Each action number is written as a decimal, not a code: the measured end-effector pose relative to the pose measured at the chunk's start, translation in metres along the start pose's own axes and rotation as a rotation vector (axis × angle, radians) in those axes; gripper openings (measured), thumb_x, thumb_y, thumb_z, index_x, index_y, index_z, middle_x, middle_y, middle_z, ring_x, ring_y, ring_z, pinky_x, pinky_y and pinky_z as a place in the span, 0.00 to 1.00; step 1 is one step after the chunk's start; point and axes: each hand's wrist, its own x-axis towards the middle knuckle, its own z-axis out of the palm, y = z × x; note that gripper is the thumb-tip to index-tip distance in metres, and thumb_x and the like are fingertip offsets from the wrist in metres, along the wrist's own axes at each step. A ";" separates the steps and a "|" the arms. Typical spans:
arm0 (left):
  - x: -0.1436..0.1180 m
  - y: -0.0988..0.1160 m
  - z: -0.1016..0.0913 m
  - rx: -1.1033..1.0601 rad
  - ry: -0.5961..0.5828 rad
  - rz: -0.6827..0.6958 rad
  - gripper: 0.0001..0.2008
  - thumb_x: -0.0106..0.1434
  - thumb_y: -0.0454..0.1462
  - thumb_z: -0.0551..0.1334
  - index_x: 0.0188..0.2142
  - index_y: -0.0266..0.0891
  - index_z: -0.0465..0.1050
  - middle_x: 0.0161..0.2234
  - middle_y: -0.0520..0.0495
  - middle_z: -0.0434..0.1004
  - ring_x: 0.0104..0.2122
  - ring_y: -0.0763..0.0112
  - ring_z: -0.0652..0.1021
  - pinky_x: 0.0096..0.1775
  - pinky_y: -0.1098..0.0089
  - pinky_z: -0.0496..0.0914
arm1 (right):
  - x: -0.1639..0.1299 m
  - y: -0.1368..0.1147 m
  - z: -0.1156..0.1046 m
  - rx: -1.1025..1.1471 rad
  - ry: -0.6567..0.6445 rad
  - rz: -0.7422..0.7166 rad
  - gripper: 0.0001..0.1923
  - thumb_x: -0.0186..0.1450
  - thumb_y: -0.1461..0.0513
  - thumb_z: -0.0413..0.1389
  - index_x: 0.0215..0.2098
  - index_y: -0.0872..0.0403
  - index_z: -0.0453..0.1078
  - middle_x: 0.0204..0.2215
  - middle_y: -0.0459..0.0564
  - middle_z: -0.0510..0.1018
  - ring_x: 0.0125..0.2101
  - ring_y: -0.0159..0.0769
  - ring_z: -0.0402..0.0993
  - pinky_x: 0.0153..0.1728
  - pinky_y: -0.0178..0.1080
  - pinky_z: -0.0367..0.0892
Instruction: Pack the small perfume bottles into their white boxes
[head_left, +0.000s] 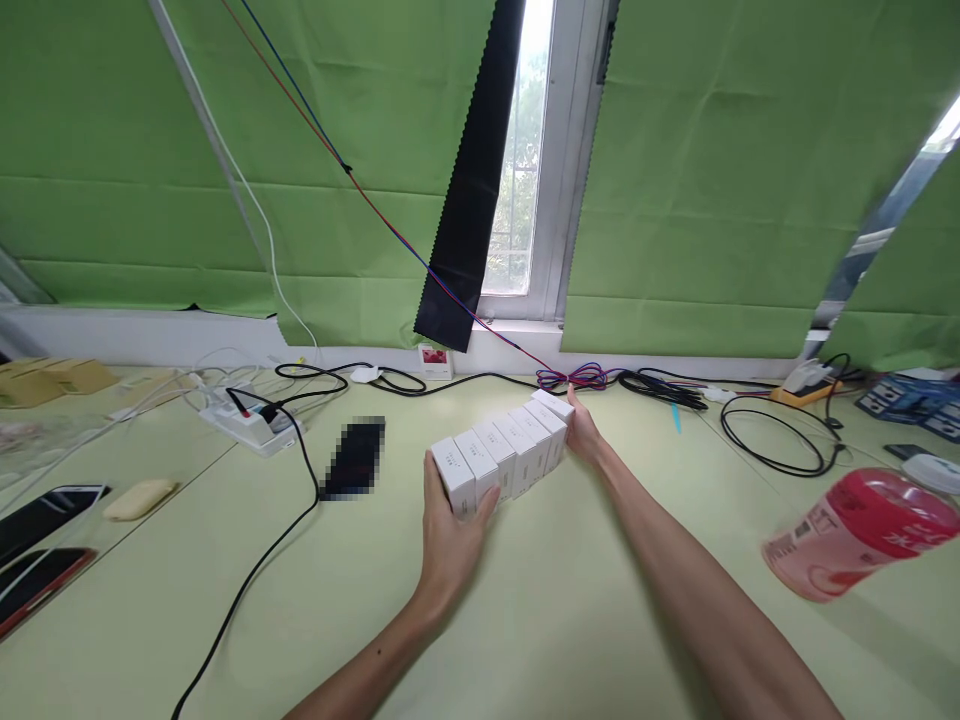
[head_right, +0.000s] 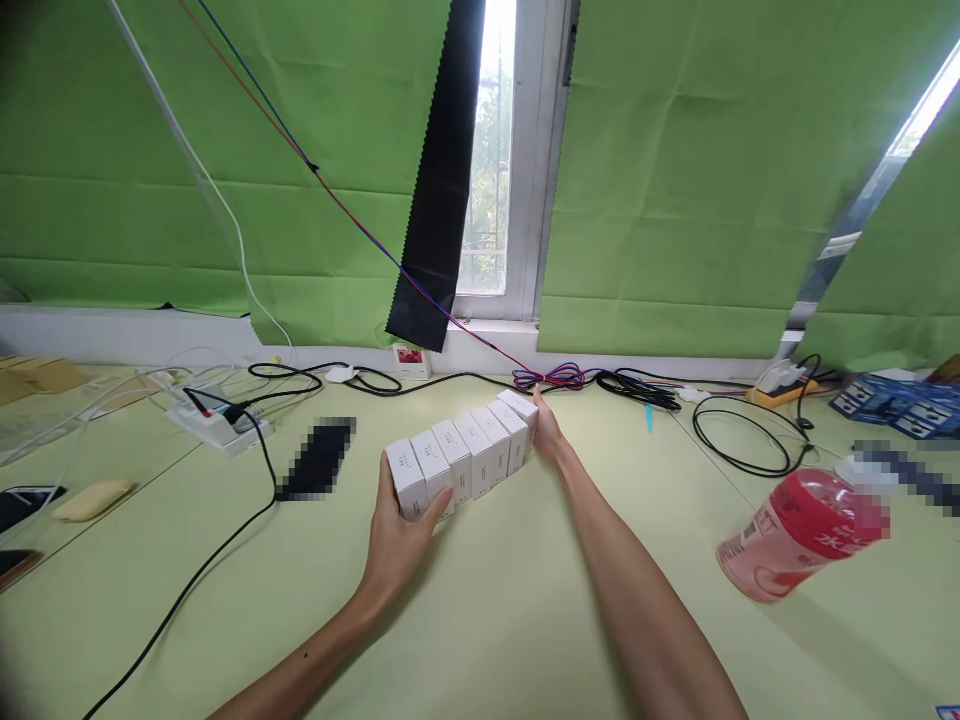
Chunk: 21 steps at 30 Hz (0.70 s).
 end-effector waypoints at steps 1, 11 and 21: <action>0.000 0.001 0.000 -0.002 -0.016 -0.017 0.50 0.57 0.46 0.72 0.71 0.48 0.46 0.67 0.40 0.62 0.67 0.53 0.64 0.65 0.55 0.61 | -0.001 0.002 0.000 0.011 0.000 -0.009 0.34 0.65 0.34 0.47 0.43 0.50 0.78 0.33 0.53 0.85 0.43 0.52 0.81 0.42 0.45 0.72; 0.004 0.006 0.001 0.055 -0.066 -0.060 0.57 0.56 0.48 0.73 0.73 0.51 0.36 0.67 0.39 0.61 0.65 0.50 0.66 0.64 0.50 0.63 | -0.017 0.017 0.014 0.095 0.153 -0.119 0.31 0.57 0.33 0.56 0.36 0.49 0.77 0.31 0.48 0.85 0.43 0.52 0.80 0.42 0.44 0.70; 0.016 0.003 -0.010 -0.007 -0.108 -0.109 0.59 0.50 0.45 0.77 0.72 0.51 0.43 0.63 0.40 0.69 0.59 0.49 0.74 0.58 0.50 0.72 | -0.047 0.027 0.017 0.141 0.251 -0.202 0.24 0.57 0.39 0.59 0.36 0.48 0.76 0.33 0.43 0.84 0.45 0.48 0.79 0.42 0.42 0.67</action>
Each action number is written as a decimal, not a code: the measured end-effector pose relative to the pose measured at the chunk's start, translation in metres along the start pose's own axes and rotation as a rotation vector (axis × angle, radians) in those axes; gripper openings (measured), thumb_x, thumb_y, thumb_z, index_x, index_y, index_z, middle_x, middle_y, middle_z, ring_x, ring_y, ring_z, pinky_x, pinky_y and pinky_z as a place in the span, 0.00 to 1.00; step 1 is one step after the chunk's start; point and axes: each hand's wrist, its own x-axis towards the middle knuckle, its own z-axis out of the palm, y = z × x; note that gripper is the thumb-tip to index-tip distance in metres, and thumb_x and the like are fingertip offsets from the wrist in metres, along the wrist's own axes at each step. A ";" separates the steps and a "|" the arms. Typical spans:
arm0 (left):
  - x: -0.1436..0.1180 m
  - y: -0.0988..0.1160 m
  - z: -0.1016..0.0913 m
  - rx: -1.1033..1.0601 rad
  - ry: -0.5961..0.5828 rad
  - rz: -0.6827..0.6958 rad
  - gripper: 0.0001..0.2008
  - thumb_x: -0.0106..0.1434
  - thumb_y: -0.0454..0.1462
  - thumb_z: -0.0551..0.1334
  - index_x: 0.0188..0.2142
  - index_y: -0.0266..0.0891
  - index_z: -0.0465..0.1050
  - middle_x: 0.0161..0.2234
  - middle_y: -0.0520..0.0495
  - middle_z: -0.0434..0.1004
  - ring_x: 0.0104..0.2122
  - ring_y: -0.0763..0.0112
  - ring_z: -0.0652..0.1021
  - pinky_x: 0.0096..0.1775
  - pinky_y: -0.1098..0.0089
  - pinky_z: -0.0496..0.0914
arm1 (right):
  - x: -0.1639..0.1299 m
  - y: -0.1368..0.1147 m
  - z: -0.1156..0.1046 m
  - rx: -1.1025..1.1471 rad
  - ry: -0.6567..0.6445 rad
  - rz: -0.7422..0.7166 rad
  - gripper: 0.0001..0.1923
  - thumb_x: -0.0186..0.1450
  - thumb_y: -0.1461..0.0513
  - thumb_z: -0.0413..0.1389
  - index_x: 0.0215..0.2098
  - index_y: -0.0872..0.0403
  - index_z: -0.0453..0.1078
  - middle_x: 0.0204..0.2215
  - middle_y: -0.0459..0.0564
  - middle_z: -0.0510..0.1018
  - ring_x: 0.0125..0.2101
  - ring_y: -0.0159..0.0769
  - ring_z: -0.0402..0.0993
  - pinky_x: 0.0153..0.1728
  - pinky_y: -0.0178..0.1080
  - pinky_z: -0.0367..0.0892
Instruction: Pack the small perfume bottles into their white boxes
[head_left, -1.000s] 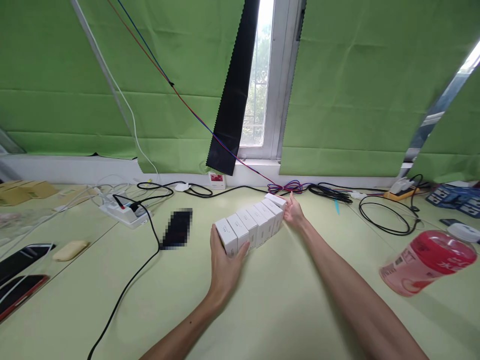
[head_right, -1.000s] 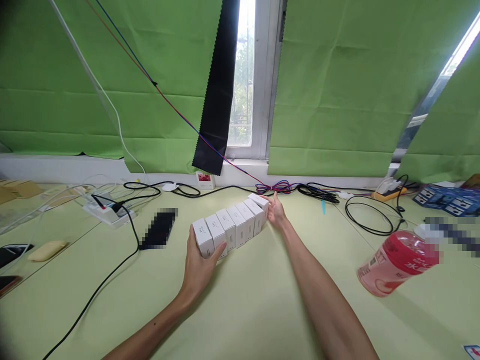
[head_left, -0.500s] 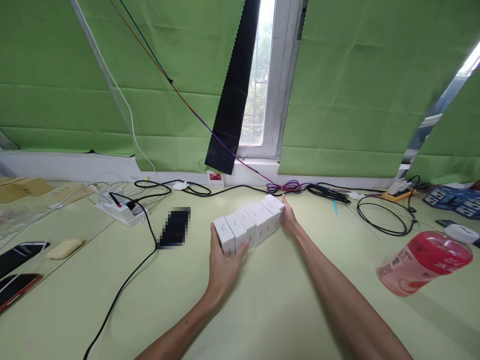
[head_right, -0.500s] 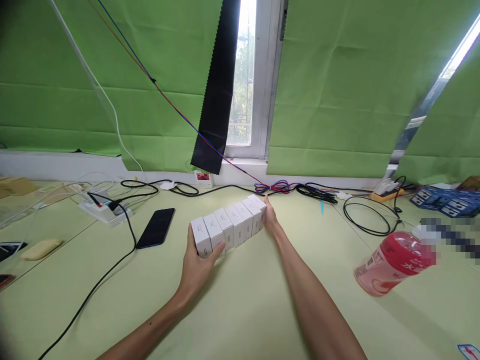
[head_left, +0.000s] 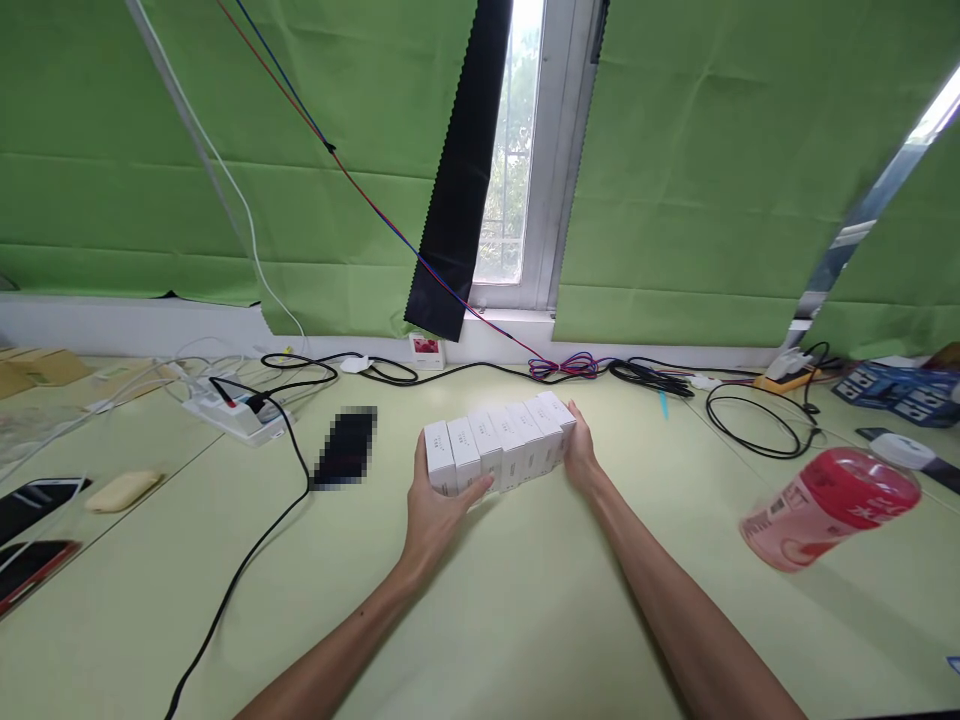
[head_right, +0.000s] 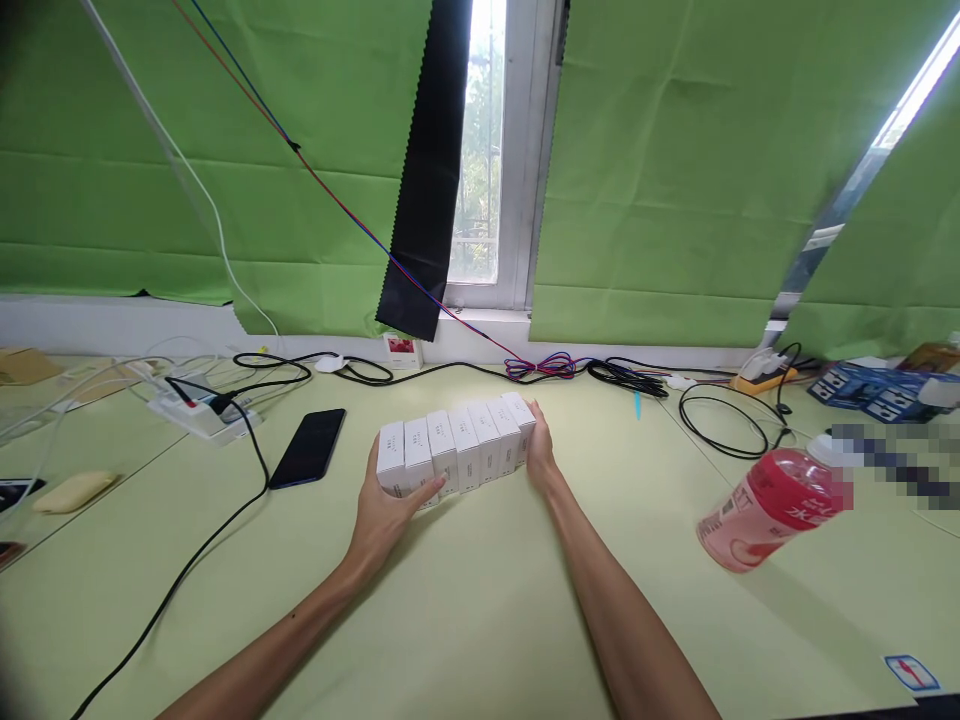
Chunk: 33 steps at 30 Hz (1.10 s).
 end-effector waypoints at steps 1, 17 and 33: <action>0.002 0.000 -0.001 -0.005 -0.008 0.005 0.58 0.50 0.45 0.77 0.72 0.51 0.44 0.63 0.40 0.70 0.59 0.50 0.74 0.59 0.50 0.71 | -0.005 0.000 0.000 0.007 0.018 -0.008 0.23 0.58 0.40 0.59 0.36 0.48 0.75 0.33 0.43 0.84 0.44 0.47 0.78 0.42 0.42 0.67; 0.015 0.001 -0.013 -0.099 -0.127 0.024 0.52 0.47 0.42 0.78 0.68 0.46 0.55 0.60 0.39 0.73 0.58 0.52 0.75 0.59 0.52 0.70 | -0.049 -0.007 -0.019 -0.006 -0.004 -0.043 0.16 0.60 0.46 0.61 0.40 0.46 0.74 0.38 0.41 0.82 0.40 0.43 0.77 0.37 0.40 0.67; 0.022 -0.005 -0.014 -0.088 -0.152 0.033 0.51 0.49 0.41 0.77 0.68 0.47 0.55 0.60 0.39 0.73 0.59 0.54 0.74 0.60 0.54 0.69 | -0.034 -0.010 -0.015 0.028 -0.061 0.043 0.20 0.57 0.42 0.61 0.27 0.48 0.69 0.25 0.44 0.79 0.38 0.48 0.78 0.38 0.43 0.69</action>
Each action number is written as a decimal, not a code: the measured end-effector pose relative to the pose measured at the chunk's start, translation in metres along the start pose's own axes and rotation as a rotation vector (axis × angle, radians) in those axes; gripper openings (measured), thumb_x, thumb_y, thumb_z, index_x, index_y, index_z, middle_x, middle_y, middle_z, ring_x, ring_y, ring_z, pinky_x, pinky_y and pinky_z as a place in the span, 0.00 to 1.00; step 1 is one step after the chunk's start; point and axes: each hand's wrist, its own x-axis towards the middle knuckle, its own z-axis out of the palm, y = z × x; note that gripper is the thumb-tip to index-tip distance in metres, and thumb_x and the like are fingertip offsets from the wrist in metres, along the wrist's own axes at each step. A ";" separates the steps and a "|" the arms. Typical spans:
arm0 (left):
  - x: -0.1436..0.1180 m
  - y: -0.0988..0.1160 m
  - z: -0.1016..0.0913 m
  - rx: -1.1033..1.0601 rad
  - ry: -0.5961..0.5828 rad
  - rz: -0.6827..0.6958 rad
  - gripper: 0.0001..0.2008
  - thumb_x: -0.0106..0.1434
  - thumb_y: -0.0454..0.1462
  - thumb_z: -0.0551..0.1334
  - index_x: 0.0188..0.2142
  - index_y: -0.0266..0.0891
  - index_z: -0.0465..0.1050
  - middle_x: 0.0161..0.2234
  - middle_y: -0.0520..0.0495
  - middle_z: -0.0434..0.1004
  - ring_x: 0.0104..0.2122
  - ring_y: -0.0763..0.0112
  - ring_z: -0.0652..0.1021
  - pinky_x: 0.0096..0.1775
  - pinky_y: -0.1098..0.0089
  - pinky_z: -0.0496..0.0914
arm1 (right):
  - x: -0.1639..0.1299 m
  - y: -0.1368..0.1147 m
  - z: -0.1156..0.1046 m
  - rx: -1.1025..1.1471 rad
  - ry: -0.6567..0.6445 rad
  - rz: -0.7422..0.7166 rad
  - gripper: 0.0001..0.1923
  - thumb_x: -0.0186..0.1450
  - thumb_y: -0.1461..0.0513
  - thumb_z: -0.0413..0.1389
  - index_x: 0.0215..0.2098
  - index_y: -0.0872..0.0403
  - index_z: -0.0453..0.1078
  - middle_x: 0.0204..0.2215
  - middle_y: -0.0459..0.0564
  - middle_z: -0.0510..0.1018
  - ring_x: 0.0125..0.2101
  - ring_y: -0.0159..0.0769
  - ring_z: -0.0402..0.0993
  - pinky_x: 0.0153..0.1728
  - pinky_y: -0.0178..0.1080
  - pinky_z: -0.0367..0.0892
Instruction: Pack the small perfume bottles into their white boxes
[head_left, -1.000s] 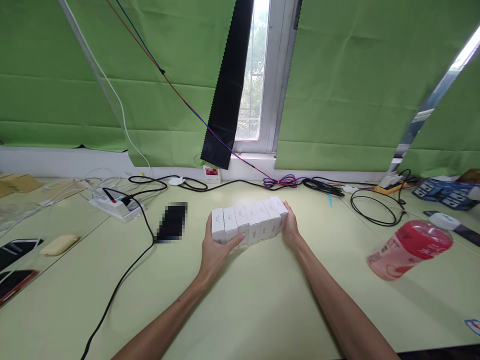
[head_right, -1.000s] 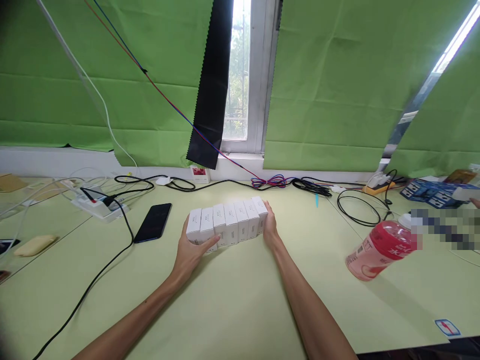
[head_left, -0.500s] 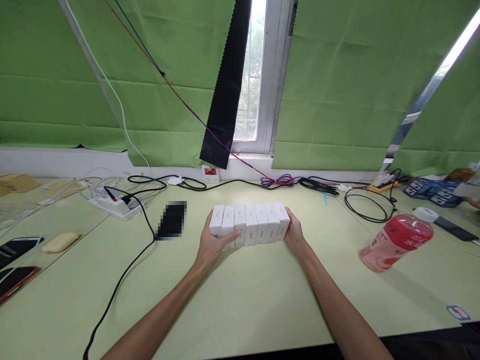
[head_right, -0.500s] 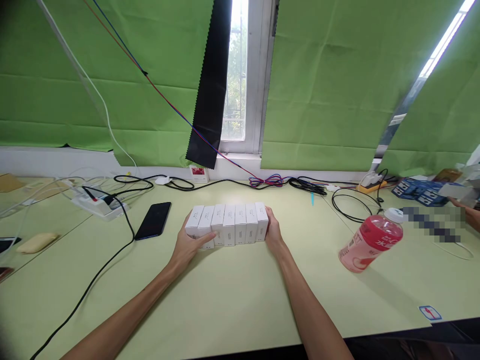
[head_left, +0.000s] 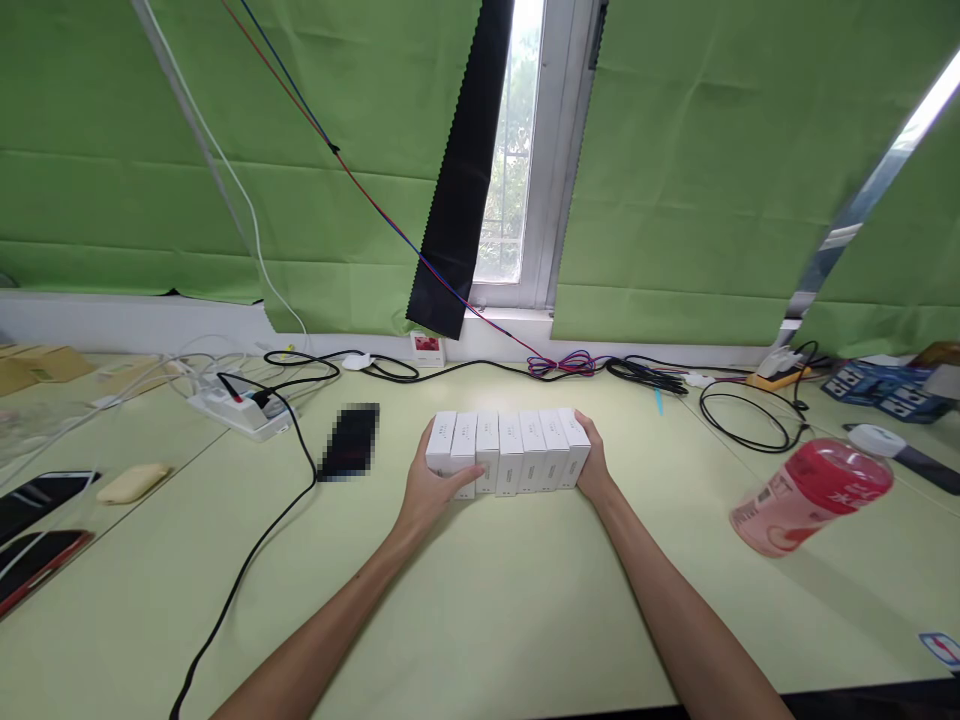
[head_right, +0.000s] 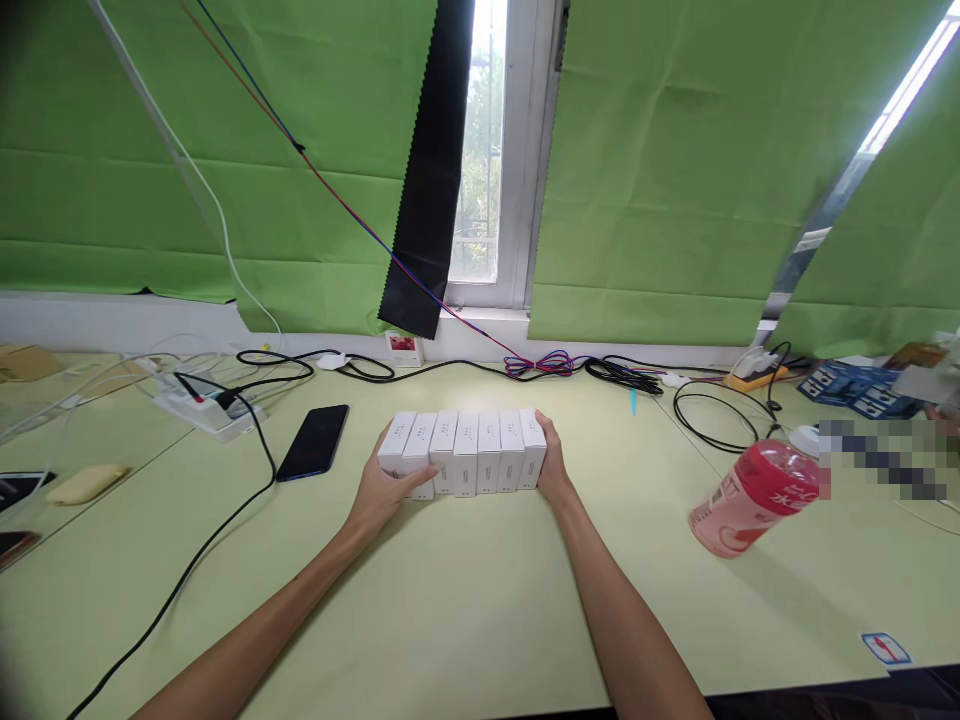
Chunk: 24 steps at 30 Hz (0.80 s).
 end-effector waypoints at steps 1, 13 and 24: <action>0.000 0.000 0.000 0.004 -0.001 0.004 0.51 0.49 0.41 0.77 0.68 0.47 0.55 0.60 0.39 0.73 0.59 0.54 0.74 0.60 0.53 0.70 | 0.000 0.001 -0.001 -0.001 -0.001 -0.003 0.20 0.57 0.42 0.61 0.27 0.48 0.69 0.24 0.45 0.79 0.38 0.48 0.78 0.38 0.43 0.69; 0.008 0.001 0.002 0.020 -0.010 0.024 0.49 0.50 0.39 0.75 0.68 0.45 0.56 0.60 0.40 0.74 0.57 0.55 0.76 0.58 0.54 0.71 | 0.000 0.004 -0.002 0.018 -0.017 -0.019 0.20 0.58 0.42 0.61 0.27 0.49 0.69 0.24 0.44 0.78 0.38 0.47 0.78 0.40 0.43 0.69; 0.003 0.000 0.003 0.187 0.180 0.229 0.52 0.47 0.45 0.78 0.67 0.48 0.53 0.67 0.39 0.58 0.66 0.51 0.63 0.64 0.53 0.62 | -0.004 0.003 -0.003 -0.009 0.001 0.009 0.22 0.57 0.40 0.60 0.29 0.49 0.70 0.29 0.46 0.82 0.41 0.50 0.80 0.40 0.43 0.69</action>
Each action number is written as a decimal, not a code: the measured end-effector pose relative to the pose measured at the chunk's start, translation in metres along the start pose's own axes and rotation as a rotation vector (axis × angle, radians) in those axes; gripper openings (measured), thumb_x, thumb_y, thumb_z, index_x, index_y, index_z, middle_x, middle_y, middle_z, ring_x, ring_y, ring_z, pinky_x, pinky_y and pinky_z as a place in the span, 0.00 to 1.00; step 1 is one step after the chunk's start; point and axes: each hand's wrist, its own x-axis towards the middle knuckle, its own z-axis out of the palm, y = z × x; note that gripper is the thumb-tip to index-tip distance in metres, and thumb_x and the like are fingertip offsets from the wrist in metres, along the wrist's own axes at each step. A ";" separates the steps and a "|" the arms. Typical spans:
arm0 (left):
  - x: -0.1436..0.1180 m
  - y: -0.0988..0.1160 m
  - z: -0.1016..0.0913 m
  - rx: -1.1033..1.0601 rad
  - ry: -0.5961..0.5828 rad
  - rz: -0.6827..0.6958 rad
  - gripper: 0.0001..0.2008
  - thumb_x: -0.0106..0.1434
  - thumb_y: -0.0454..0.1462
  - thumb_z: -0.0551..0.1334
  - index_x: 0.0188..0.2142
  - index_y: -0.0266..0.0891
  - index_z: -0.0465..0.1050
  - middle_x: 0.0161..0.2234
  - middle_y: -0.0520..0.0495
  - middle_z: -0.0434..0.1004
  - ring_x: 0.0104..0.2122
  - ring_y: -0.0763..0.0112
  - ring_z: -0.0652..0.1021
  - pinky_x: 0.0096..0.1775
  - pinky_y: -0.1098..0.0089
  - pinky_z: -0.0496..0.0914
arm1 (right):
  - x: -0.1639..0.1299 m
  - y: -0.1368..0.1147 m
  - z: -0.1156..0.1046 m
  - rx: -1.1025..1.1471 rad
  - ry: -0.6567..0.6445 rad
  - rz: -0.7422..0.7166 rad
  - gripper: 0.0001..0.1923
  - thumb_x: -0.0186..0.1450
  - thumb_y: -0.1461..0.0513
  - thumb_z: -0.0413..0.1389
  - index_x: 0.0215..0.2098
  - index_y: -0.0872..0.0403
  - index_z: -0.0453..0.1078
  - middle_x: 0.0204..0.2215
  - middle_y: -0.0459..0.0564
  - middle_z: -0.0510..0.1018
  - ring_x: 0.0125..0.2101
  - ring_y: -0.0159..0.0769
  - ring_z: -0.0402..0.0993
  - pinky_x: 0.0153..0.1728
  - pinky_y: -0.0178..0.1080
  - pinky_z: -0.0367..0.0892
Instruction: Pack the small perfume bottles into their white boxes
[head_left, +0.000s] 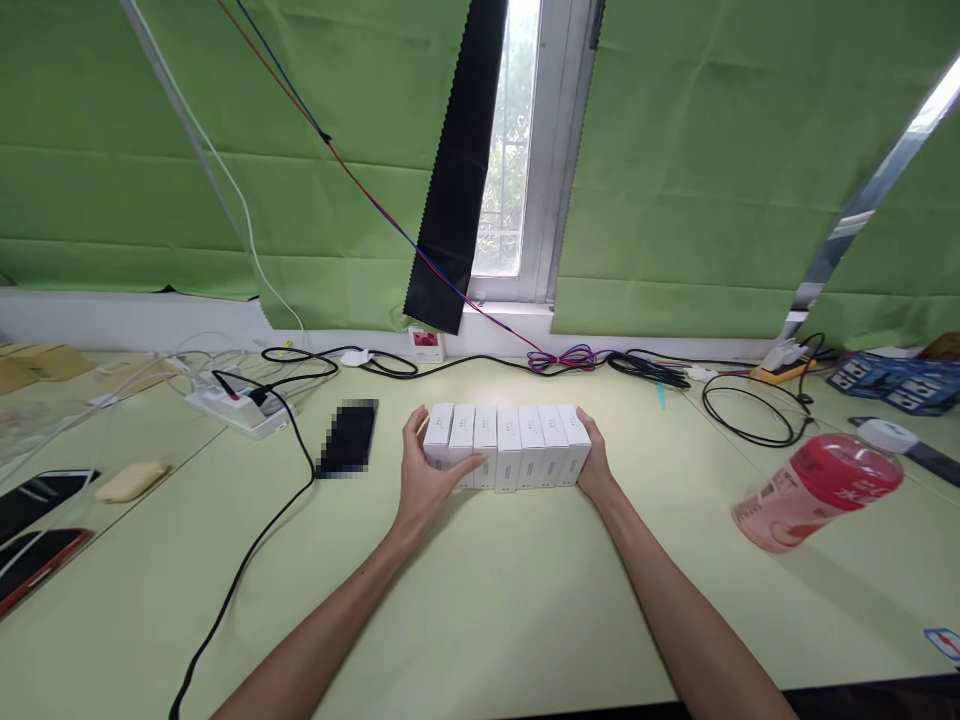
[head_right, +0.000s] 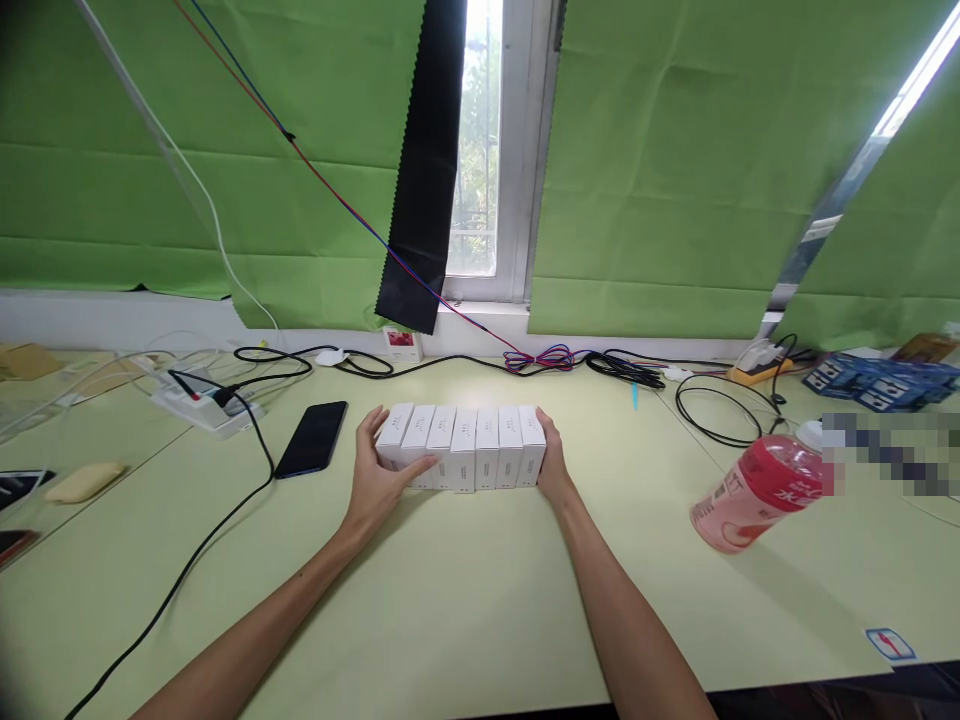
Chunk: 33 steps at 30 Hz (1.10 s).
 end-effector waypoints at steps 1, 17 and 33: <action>-0.003 0.002 0.001 0.020 0.030 0.034 0.53 0.47 0.46 0.78 0.67 0.48 0.52 0.67 0.39 0.58 0.66 0.51 0.63 0.64 0.52 0.62 | 0.000 0.000 0.000 0.004 0.002 0.001 0.22 0.57 0.40 0.61 0.30 0.49 0.71 0.29 0.46 0.82 0.42 0.50 0.80 0.40 0.43 0.69; -0.025 0.010 0.026 0.232 0.063 0.134 0.54 0.49 0.49 0.76 0.68 0.50 0.47 0.67 0.38 0.48 0.67 0.44 0.57 0.65 0.44 0.60 | -0.002 0.000 0.001 0.015 -0.017 -0.009 0.23 0.58 0.40 0.60 0.34 0.49 0.74 0.30 0.47 0.83 0.42 0.52 0.80 0.40 0.44 0.70; -0.025 0.006 0.030 0.302 0.064 0.147 0.50 0.52 0.51 0.74 0.67 0.49 0.50 0.68 0.37 0.46 0.68 0.43 0.56 0.65 0.44 0.59 | 0.003 0.003 0.002 0.055 -0.010 -0.047 0.21 0.59 0.41 0.60 0.32 0.49 0.73 0.30 0.46 0.83 0.42 0.50 0.80 0.39 0.44 0.70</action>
